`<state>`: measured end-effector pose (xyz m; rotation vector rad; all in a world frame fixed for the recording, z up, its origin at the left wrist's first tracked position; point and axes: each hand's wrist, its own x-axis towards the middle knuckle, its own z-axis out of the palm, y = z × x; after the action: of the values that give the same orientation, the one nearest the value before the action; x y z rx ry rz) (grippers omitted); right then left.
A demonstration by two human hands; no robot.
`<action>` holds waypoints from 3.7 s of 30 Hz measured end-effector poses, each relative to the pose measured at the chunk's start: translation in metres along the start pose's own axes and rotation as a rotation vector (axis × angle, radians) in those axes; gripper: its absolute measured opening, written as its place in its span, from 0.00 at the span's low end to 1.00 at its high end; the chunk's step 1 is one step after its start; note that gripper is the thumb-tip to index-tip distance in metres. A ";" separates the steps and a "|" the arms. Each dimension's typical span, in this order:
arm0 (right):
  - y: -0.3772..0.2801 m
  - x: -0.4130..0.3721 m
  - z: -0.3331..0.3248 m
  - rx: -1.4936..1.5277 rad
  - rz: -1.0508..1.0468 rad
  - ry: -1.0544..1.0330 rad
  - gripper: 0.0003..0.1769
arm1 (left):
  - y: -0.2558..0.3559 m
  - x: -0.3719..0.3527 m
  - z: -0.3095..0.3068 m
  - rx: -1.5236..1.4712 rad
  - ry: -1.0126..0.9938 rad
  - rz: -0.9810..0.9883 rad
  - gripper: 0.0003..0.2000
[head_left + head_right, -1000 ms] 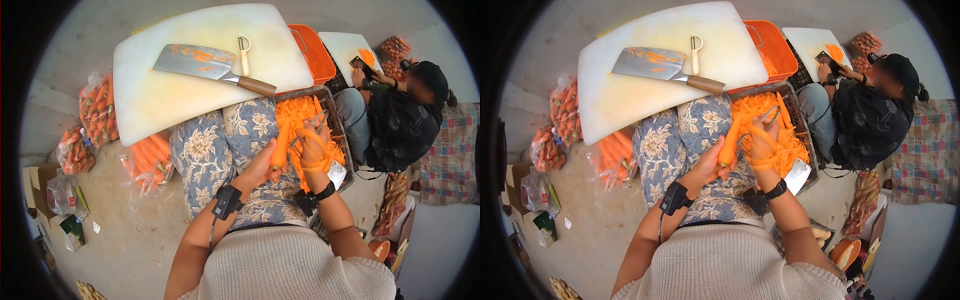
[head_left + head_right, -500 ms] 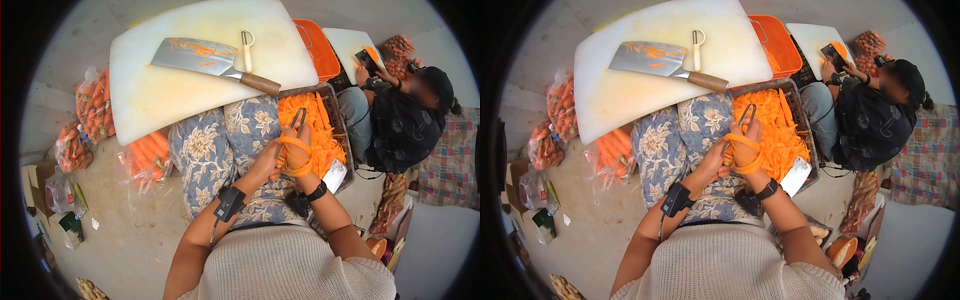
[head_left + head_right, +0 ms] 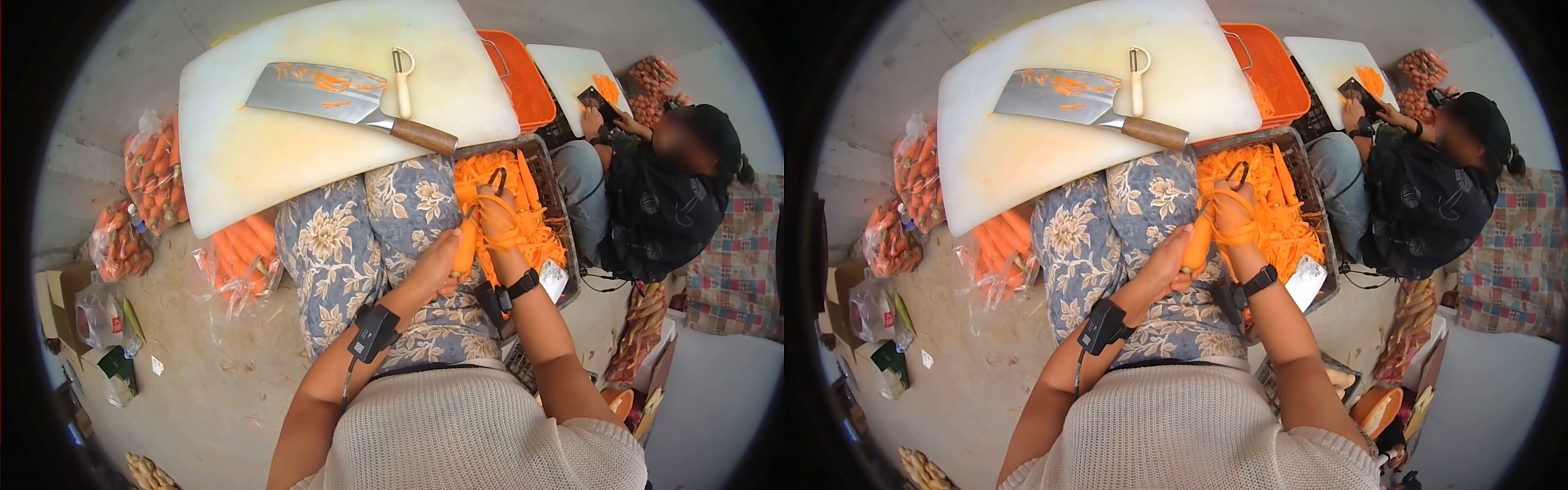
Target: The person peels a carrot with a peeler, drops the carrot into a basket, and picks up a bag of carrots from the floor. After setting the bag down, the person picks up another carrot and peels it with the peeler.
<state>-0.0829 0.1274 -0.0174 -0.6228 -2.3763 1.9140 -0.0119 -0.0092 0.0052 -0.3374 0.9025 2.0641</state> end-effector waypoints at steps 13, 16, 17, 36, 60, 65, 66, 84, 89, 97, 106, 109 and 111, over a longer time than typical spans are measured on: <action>0.038 0.047 -0.045 0.037 0.183 0.106 0.11 | -0.004 -0.004 -0.004 0.044 -0.125 -0.013 0.16; 0.028 0.038 -0.046 0.141 0.291 0.227 0.11 | -0.006 -0.002 -0.005 0.050 -0.132 0.024 0.16; 0.028 0.035 -0.049 0.136 0.291 0.253 0.12 | -0.007 0.000 -0.005 0.031 -0.114 0.024 0.16; 0.003 -0.051 -0.001 -0.238 -0.273 0.079 0.16 | -0.003 -0.002 0.007 -0.061 0.094 0.013 0.19; 0.044 0.040 -0.021 -0.252 0.074 0.129 0.19 | -0.004 0.002 0.002 0.043 0.057 -0.005 0.17; 0.061 0.052 -0.025 -0.210 0.031 0.085 0.14 | -0.003 0.001 0.002 0.049 0.015 0.013 0.19; 0.062 0.054 -0.025 -0.245 -0.017 0.090 0.12 | -0.003 0.000 0.001 0.052 0.017 0.015 0.19; 0.056 0.036 -0.062 -0.245 0.018 0.002 0.11 | -0.008 -0.003 0.001 -0.091 -0.070 0.062 0.23; -0.025 -0.037 -0.012 0.324 -0.024 0.127 0.07 | -0.009 0.000 -0.009 -0.164 -0.108 0.008 0.27; -0.002 -0.061 0.010 0.009 -0.188 0.004 0.14 | -0.006 -0.004 0.000 -0.150 0.058 0.018 0.25; -0.008 -0.042 0.008 -0.054 -0.161 -0.066 0.12 | -0.004 -0.001 -0.004 -0.124 0.030 -0.011 0.20; -0.015 -0.028 0.004 0.121 0.010 -0.057 0.11 | -0.004 -0.002 -0.004 -0.062 -0.034 -0.022 0.18; 0.003 -0.004 -0.005 0.238 0.010 0.014 0.11 | -0.002 -0.005 0.002 0.071 -0.022 -0.006 0.18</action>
<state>-0.0772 0.1313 -0.0186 -0.6283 -2.0953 2.1439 -0.0074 -0.0100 0.0083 -0.2782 0.9576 2.0214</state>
